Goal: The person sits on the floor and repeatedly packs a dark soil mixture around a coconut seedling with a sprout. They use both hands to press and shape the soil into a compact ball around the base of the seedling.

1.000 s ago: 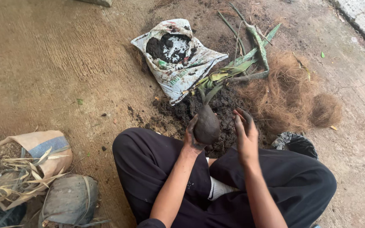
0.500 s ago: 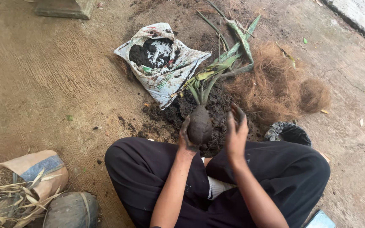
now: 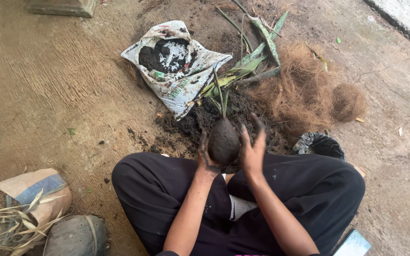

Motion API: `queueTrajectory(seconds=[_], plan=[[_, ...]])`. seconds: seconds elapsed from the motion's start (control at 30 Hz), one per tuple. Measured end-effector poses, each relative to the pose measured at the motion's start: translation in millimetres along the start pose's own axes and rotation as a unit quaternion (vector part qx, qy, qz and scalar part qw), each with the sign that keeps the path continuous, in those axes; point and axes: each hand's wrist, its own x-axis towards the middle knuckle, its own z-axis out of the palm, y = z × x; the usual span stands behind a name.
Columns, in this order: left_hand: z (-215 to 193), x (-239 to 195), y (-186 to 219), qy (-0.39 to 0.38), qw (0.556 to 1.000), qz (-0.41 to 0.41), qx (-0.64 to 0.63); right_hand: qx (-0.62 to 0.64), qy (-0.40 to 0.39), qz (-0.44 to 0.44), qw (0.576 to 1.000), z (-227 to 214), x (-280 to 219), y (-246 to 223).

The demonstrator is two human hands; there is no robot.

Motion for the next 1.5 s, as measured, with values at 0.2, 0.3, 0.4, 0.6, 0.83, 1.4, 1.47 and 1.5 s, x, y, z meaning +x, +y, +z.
queueTrajectory(seconds=[0.2, 0.3, 0.4, 0.6, 0.83, 1.4, 1.47, 1.5], plan=[[-1, 5, 18, 0.049, 0.962, 0.1, 0.248, 0.2, -0.143, 0.157, 0.956, -11, 3, -8], [-4, 5, 25, -0.007, 0.995, 0.054, 0.083, 0.124, -0.123, 0.144, 0.974, -33, 7, -18], [-3, 1, 17, -0.051, 0.996, 0.072, 0.019, 0.087, -0.01, 0.116, 0.989, -20, 4, -18], [5, 3, 15, -0.082, 0.978, 0.11, 0.157, 0.302, -0.123, 0.146, 0.934, -4, 3, 5], [12, -3, 10, -0.153, 0.985, 0.072, -0.018, 0.054, 0.028, 0.116, 0.991, -18, 13, 8], [20, -3, 16, -0.096, 0.987, 0.13, 0.011, 0.263, -0.127, 0.205, 0.934, 11, 0, 8], [19, -6, 21, -0.028, 0.966, 0.171, 0.192, 0.279, -0.117, 0.242, 0.922, 14, -3, 11], [16, -7, 24, -0.019, 0.96, 0.159, 0.231, 0.266, -0.118, 0.243, 0.925, 12, -3, 12]])
